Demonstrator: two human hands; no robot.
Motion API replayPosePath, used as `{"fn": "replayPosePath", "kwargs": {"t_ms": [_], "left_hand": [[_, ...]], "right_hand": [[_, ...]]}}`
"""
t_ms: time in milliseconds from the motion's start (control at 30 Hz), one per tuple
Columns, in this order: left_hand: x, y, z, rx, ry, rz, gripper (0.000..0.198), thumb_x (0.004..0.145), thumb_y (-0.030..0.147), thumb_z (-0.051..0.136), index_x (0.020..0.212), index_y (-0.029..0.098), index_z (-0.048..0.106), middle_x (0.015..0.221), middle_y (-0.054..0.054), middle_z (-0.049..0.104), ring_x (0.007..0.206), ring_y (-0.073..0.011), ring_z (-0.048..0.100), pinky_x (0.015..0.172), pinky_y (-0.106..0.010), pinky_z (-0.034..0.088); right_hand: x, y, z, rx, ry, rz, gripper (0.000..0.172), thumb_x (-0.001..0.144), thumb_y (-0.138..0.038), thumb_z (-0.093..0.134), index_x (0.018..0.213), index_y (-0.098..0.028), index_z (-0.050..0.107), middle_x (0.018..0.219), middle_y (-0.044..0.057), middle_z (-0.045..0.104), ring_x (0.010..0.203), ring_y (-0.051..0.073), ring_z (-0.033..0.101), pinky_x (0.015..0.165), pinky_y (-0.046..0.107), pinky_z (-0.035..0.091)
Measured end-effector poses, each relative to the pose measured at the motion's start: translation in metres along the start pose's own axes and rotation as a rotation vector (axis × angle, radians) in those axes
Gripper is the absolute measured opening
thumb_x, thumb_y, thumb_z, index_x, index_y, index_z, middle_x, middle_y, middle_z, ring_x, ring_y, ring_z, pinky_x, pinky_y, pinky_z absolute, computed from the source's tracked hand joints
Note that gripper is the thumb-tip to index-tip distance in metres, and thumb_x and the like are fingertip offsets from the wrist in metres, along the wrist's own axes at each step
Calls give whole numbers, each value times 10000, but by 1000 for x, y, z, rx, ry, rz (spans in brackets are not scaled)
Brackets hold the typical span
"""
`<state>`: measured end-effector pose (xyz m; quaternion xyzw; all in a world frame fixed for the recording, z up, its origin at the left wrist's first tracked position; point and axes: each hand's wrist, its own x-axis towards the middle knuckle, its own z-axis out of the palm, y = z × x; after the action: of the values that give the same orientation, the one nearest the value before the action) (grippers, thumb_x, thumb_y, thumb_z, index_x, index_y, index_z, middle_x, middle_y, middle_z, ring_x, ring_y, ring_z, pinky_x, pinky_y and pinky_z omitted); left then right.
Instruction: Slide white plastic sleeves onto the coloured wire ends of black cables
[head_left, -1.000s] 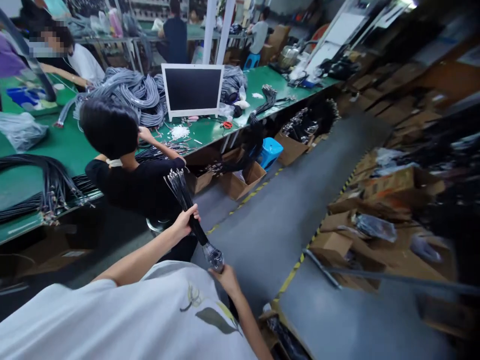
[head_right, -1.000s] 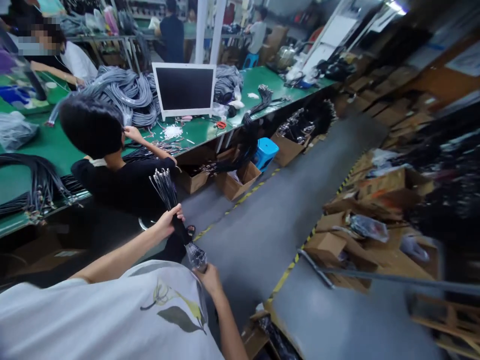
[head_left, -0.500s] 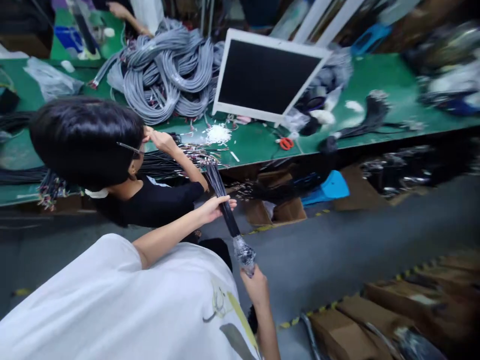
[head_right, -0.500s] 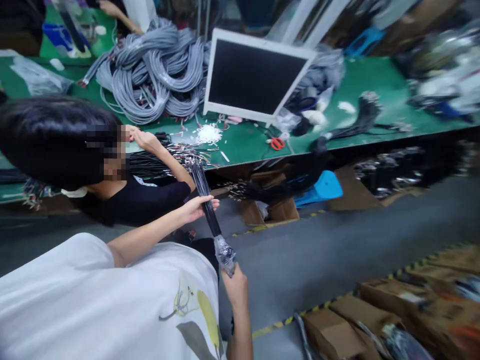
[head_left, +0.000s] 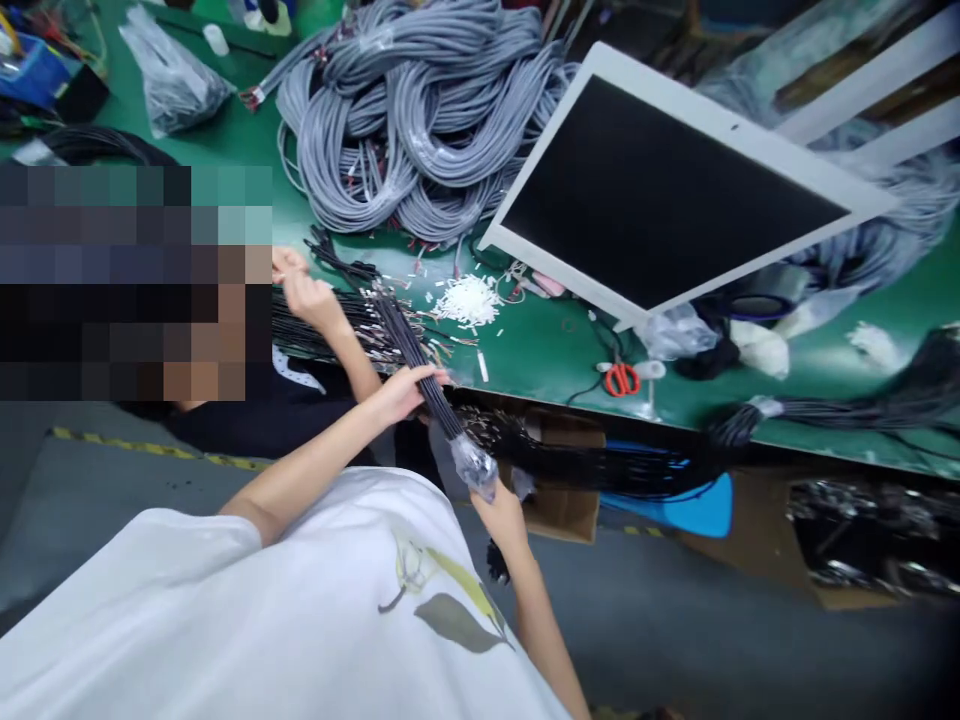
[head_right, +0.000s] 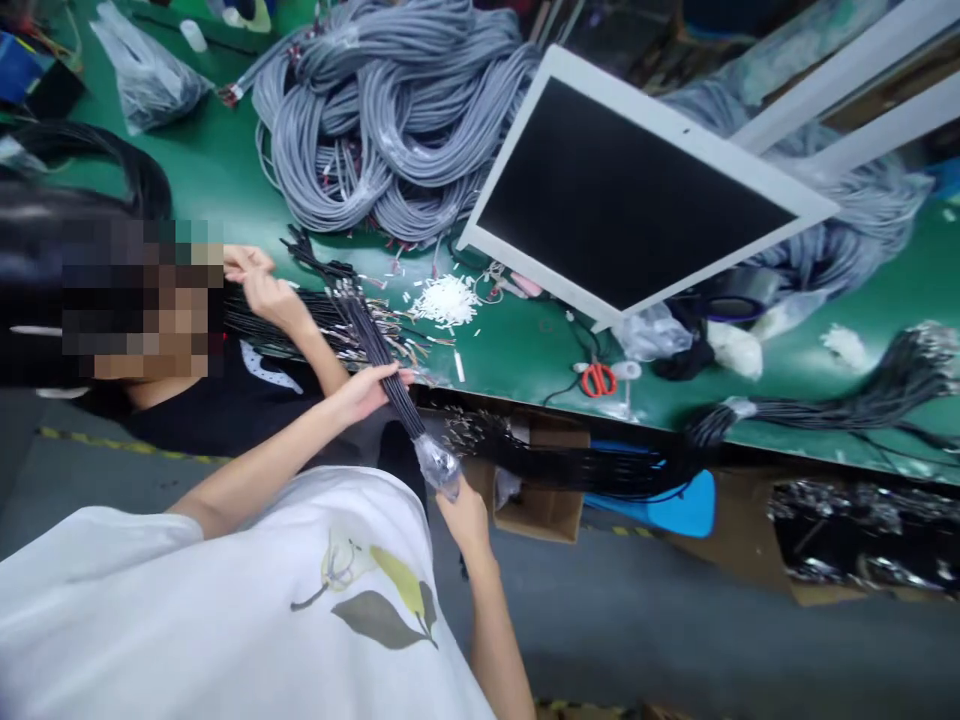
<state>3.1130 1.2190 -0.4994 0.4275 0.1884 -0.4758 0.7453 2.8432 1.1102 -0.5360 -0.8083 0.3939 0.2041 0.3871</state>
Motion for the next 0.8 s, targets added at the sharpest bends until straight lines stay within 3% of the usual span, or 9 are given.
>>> {"fn": "replayPosePath", "kwargs": {"t_ms": [133,267,367,500,600,700,733,767,800], "left_hand": [[51,25,41,-54,45,107,74,906,96,629,865,100,690,823,-80,748,812,-153,723,830,-282,577],[105,56,67,-93,122,240,65,831,71,641,858,121,671,765,-45,719,802,-147,701,919,-316,561],[136,83,72,-110,203,350,73,823,55,627,843,125,638,778,-29,710,827,-132,691,985,-321,527],[159,108,65,-87,323,447,140,900,35,542,839,157,578,791,-4,695,877,-118,695,1004,-299,500],[145,109,61,-16,382,462,200,899,-7,544,858,183,589,872,-11,722,977,-131,702,1022,-313,489],[92,97,55,117,331,498,222,828,-1,688,928,196,707,999,-40,747,1033,-182,705,1010,-338,511],[69,93,48,181,317,561,219,816,55,749,967,212,734,1025,-45,746,1031,-203,704,991,-346,526],[46,90,39,310,348,712,202,835,166,786,1022,227,741,1032,-52,735,1017,-218,700,946,-354,542],[25,87,26,405,460,883,205,846,263,803,1037,234,734,1007,-50,717,986,-216,692,923,-345,540]], "right_hand": [[65,-24,-81,-232,20,-54,383,911,-319,554,1242,-154,654,1001,189,760,998,391,735,836,425,518],[138,-61,-140,-489,12,-171,375,964,-299,495,1279,-122,597,1067,216,754,1011,368,729,817,396,502],[191,-91,-162,-564,12,-244,380,957,-296,498,1284,-123,584,1088,218,747,1019,360,722,814,387,489],[248,-126,-165,-618,-2,-312,396,958,-348,492,1279,-145,604,1076,203,747,1005,343,718,783,354,464],[279,-141,-158,-630,-38,-344,401,955,-359,482,1271,-158,627,1082,194,748,1017,332,713,758,329,430],[302,-144,-147,-673,-70,-339,400,951,-360,496,1263,-149,632,1080,200,747,1028,332,706,742,327,406],[308,-142,-144,-689,-83,-322,410,957,-375,503,1272,-142,624,1087,207,744,1031,333,703,744,330,406],[312,-141,-140,-702,-99,-298,431,967,-398,510,1292,-133,609,1098,217,739,1032,335,700,749,334,410],[316,-138,-136,-708,-116,-271,456,978,-424,515,1314,-126,590,1110,226,734,1033,337,697,757,339,419]]}}
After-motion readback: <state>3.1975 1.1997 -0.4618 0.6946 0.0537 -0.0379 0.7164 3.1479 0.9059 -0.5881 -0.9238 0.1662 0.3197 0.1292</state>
